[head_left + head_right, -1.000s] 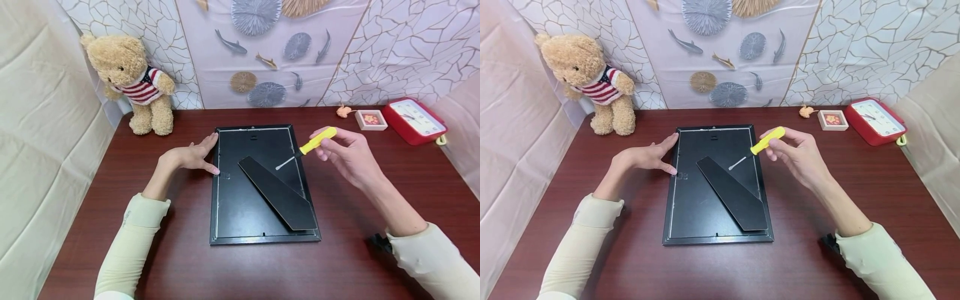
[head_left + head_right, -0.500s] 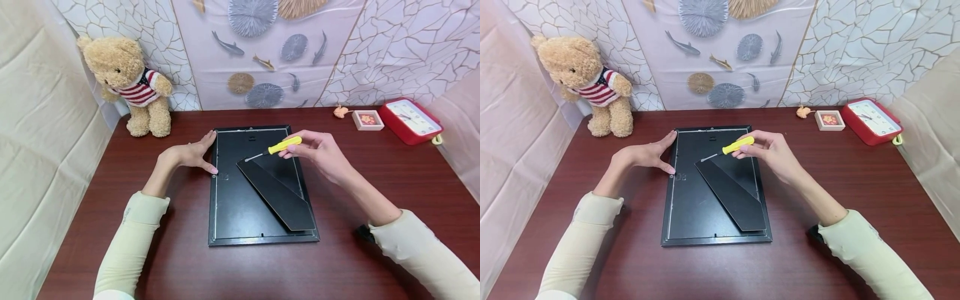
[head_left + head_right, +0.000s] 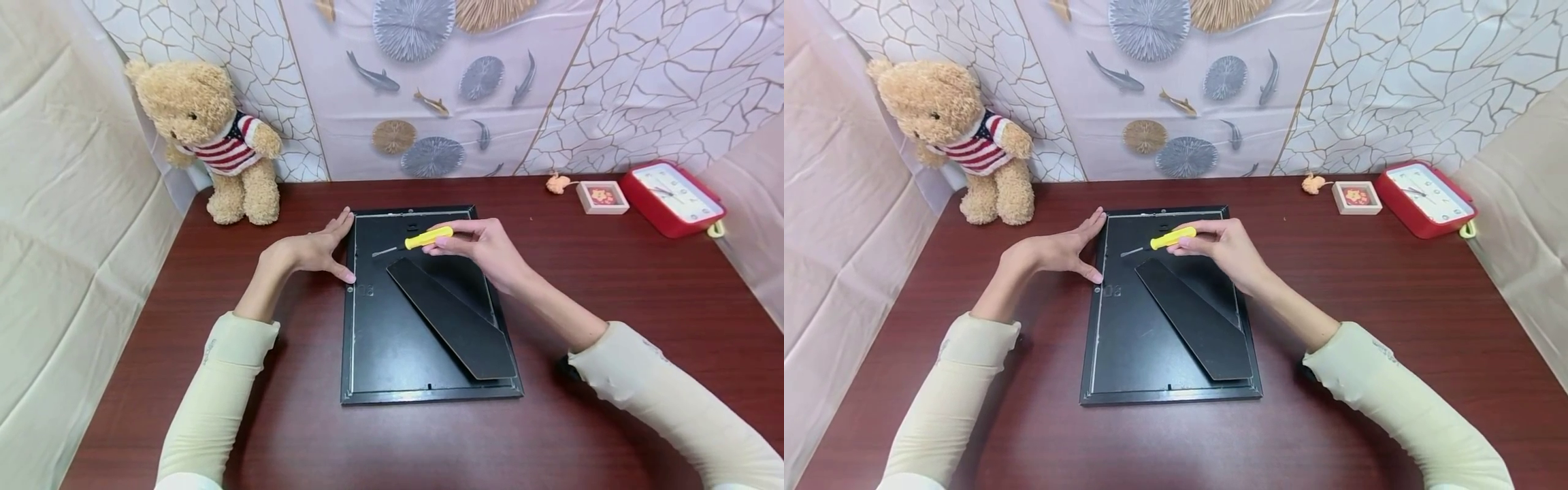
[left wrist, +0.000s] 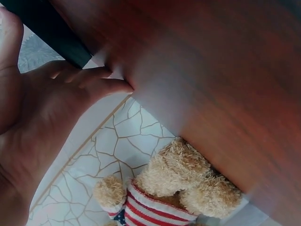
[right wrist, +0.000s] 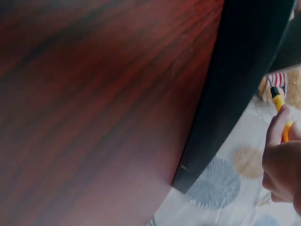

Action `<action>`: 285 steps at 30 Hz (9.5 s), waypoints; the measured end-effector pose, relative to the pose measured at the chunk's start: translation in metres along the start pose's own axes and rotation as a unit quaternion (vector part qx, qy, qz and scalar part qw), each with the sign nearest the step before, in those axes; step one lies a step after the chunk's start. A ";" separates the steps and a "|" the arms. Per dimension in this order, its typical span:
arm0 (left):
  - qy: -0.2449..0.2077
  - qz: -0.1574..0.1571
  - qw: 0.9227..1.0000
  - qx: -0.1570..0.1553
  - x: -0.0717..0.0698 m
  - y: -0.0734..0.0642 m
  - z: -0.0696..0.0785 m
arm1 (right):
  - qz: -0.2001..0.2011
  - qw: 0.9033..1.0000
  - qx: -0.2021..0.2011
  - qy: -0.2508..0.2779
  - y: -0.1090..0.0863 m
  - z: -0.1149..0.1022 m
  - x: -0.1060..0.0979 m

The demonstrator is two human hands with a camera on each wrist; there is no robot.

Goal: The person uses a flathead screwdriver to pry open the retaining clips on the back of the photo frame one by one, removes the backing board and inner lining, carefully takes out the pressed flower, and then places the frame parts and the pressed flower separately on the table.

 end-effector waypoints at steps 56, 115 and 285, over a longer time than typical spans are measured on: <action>0.081 0.010 0.992 -0.100 -0.003 0.002 0.000 | 0.003 0.960 -0.013 -0.279 0.046 -0.033 0.044; 0.085 0.006 0.988 -0.130 -0.003 0.001 0.005 | -0.040 0.933 -0.020 -0.356 0.077 -0.061 0.078; 0.012 0.035 0.999 0.028 0.028 0.034 -0.076 | -0.165 0.891 -0.101 -0.410 -0.120 -0.097 -0.035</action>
Point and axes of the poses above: each hand's wrist, its own y-axis towards the middle knuckle, its own x-axis out of the palm, z = x × y, the point moved 8 cm from there along y, towards the middle knuckle, and after that the axes turned 10 degrees about -z, right-handed, at the moved point
